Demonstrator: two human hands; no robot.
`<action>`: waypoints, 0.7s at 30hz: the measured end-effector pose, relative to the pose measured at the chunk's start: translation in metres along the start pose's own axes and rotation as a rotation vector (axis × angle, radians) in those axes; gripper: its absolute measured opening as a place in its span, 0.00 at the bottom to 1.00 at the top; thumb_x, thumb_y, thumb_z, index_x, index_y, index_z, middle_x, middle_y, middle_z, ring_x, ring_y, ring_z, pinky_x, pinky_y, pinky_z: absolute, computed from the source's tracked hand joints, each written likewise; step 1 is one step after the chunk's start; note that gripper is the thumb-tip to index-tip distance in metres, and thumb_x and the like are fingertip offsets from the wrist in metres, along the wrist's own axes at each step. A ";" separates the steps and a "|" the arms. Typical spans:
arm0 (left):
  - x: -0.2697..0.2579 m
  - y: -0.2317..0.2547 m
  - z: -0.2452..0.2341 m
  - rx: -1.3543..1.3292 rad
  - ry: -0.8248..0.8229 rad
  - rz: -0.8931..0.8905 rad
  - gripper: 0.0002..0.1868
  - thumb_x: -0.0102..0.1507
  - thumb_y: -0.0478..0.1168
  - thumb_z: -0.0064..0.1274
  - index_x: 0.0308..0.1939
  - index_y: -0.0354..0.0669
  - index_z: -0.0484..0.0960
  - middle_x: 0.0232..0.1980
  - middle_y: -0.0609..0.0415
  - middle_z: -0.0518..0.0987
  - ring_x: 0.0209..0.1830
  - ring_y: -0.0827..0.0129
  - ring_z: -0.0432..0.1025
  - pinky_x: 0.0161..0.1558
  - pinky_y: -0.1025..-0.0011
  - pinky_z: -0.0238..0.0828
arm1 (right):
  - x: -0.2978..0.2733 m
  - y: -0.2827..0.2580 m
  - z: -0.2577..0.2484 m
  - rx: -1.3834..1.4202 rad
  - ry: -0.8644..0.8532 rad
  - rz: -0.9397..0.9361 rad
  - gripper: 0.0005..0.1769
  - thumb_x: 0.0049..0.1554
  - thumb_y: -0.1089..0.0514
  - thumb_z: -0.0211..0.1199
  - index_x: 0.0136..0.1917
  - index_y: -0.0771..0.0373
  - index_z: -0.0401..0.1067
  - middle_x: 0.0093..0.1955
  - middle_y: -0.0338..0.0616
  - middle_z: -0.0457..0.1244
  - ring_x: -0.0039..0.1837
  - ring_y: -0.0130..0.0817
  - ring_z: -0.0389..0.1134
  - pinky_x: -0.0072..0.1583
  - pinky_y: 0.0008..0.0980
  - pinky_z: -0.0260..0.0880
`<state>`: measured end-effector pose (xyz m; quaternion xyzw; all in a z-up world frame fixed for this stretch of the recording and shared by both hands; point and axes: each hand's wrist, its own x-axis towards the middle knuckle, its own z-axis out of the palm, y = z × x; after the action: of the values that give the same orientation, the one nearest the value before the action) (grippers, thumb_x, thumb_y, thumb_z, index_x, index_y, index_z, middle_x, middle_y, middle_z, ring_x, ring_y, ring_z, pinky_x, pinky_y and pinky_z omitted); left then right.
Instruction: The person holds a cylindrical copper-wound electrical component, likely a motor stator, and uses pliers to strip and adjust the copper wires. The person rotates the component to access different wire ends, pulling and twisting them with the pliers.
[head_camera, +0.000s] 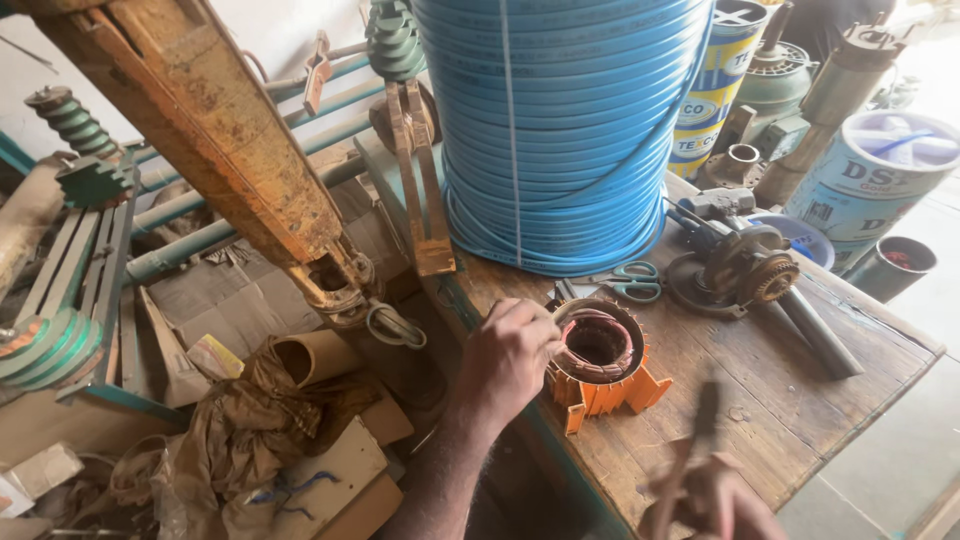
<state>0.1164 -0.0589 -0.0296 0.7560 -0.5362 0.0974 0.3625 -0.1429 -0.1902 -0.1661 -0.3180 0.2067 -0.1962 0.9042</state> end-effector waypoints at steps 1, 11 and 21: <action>-0.001 0.000 0.002 0.067 0.042 0.087 0.05 0.60 0.37 0.62 0.35 0.39 0.85 0.42 0.52 0.83 0.47 0.60 0.76 0.50 0.63 0.73 | 0.000 0.011 0.006 0.092 -0.086 0.043 0.41 0.51 0.36 0.63 0.71 0.57 0.64 0.68 0.60 0.64 0.66 0.57 0.69 0.65 0.59 0.71; 0.022 0.031 -0.026 -0.526 0.360 -0.101 0.09 0.72 0.36 0.41 0.39 0.37 0.72 0.36 0.50 0.77 0.37 0.64 0.74 0.45 0.63 0.76 | 0.001 0.013 0.051 -0.078 -0.435 0.234 0.48 0.45 0.42 0.72 0.71 0.67 0.61 0.69 0.68 0.64 0.62 0.67 0.72 0.66 0.67 0.70; 0.000 0.044 -0.059 -0.021 -0.162 -0.179 0.07 0.58 0.40 0.64 0.40 0.55 0.91 0.48 0.53 0.83 0.50 0.63 0.77 0.54 0.64 0.77 | -0.006 -0.007 0.035 -0.085 -0.160 0.216 0.48 0.48 0.33 0.65 0.66 0.76 0.67 0.63 0.74 0.67 0.54 0.70 0.75 0.59 0.68 0.71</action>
<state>0.0917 -0.0276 0.0323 0.8024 -0.4952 -0.0025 0.3331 -0.1321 -0.1751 -0.1354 -0.3465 0.1752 -0.0628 0.9194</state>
